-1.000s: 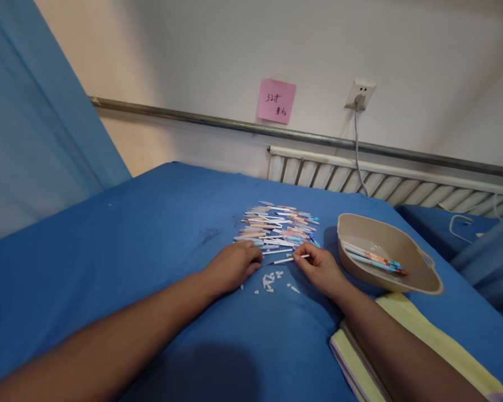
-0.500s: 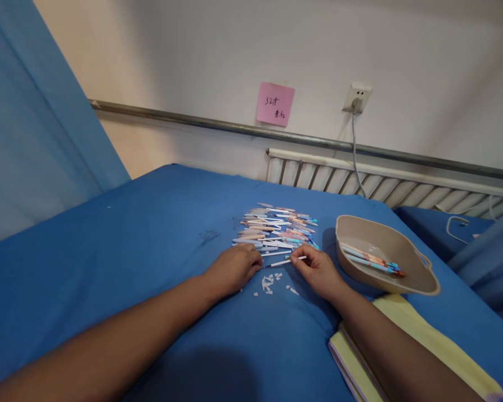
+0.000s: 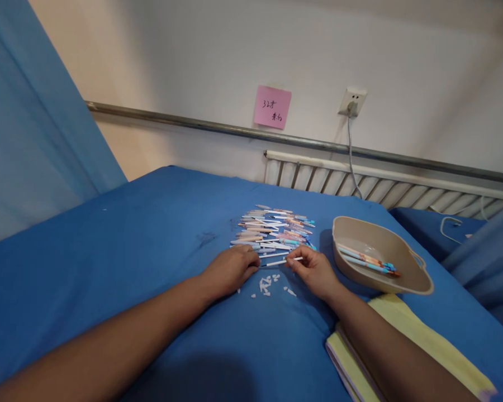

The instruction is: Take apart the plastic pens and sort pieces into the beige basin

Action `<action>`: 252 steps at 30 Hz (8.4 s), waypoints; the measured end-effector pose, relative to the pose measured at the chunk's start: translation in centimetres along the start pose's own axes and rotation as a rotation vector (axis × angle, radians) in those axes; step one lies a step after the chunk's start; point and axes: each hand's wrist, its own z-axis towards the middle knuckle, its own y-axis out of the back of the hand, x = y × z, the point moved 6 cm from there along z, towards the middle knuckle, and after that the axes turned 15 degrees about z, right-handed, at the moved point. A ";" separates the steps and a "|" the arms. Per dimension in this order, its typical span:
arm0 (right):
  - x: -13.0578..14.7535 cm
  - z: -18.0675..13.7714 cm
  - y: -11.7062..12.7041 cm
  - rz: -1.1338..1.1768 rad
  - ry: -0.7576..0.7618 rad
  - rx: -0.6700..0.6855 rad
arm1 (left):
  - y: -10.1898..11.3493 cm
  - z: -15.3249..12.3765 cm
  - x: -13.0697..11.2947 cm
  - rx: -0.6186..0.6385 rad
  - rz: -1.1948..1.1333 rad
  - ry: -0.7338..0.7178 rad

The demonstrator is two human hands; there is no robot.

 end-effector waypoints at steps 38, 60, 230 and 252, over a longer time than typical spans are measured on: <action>2.3 -1.1 -1.7 -0.152 0.047 0.196 | 1.0 -0.3 0.1 -0.155 -0.444 0.140; 1.2 -0.5 -0.7 -0.080 0.032 0.128 | 1.8 -0.5 1.5 -0.109 -0.154 0.116; 1.9 0.1 2.1 -1.060 -0.011 -0.167 | -2.5 -0.3 1.9 0.076 -1.633 0.529; 2.0 -0.6 1.2 0.435 -0.108 -0.122 | -3.1 0.3 2.0 0.118 -1.353 0.433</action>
